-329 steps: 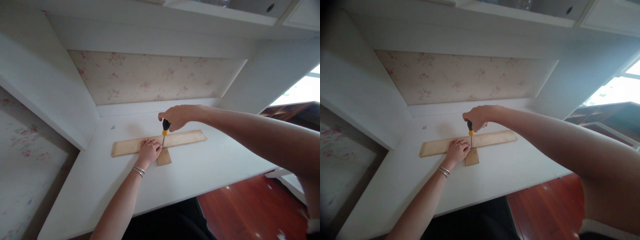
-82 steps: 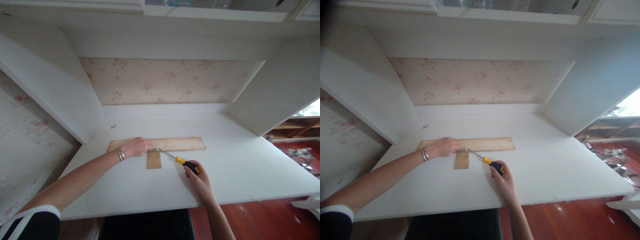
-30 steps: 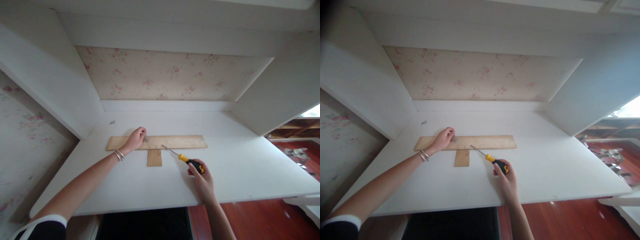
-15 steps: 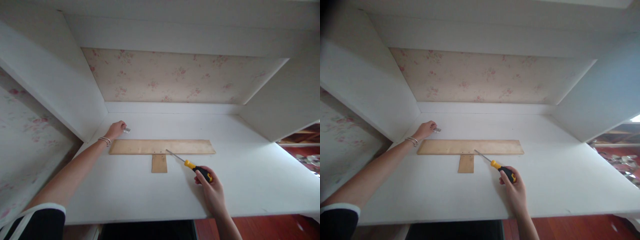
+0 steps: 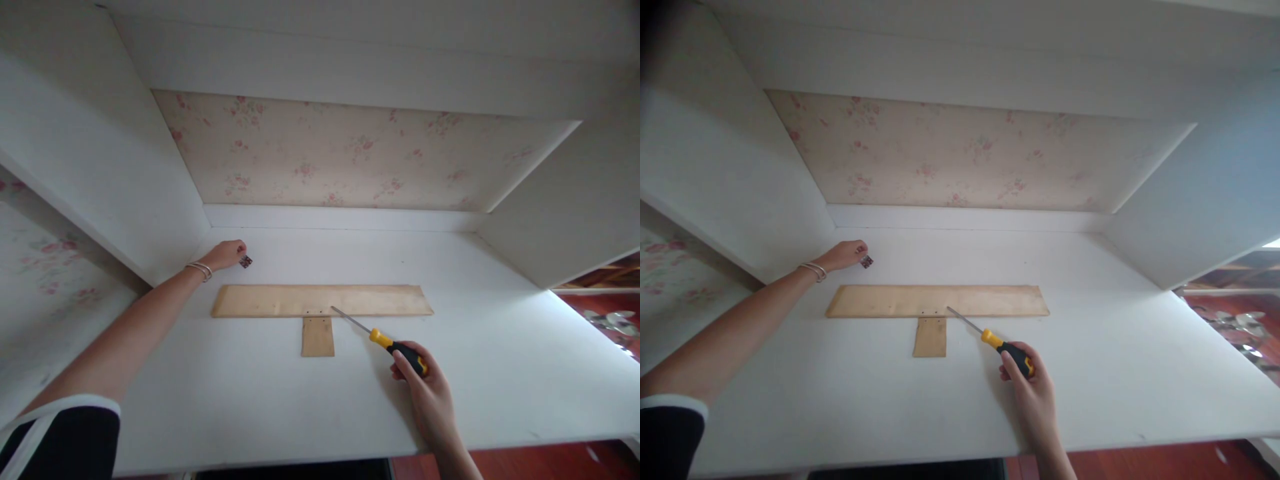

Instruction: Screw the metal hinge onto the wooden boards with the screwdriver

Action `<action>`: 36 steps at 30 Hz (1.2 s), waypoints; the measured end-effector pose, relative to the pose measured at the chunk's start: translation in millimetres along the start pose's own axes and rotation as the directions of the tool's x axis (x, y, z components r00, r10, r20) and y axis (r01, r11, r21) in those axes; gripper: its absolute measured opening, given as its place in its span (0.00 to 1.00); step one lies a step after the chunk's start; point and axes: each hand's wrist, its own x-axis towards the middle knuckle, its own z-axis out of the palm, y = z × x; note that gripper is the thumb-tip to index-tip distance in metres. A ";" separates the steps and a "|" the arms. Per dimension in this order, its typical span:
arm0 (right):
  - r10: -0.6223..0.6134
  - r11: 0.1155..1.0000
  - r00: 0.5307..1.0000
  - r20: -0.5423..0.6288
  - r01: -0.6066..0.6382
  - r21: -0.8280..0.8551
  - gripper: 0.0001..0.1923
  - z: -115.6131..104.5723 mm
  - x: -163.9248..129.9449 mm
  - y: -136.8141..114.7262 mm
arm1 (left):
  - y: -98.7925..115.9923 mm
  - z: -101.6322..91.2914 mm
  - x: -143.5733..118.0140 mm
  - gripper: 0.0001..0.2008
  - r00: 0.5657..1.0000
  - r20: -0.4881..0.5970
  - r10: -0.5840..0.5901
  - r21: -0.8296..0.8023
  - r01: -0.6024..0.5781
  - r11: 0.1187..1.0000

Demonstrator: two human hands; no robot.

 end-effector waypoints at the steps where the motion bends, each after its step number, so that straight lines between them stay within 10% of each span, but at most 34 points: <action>1: 0.003 1.000 1.000 0.001 -0.003 -0.002 0.25 0.3 0.0 -0.5 | 0.8 -1.9 -0.6 0.13 1.000 0.014 0.006 0.010 -0.006 1.000; 22: 0.006 1.000 0.999 0.048 -0.007 0.025 0.25 -2.1 -1.5 -5.2 | 2.3 4.0 -12.9 0.09 0.998 0.064 0.002 -0.174 0.009 0.985; 31: 0.002 0.999 0.998 0.058 -0.004 0.033 0.24 -3.3 -2.5 -6.0 | 18.2 6.7 -32.4 0.19 0.976 0.183 -0.114 -0.697 0.211 0.685; 36: 0.003 1.000 0.998 0.055 -0.004 0.005 0.26 -2.7 -2.2 -6.1 | 35.8 11.6 -40.6 0.13 0.978 0.206 0.021 -0.520 0.091 0.850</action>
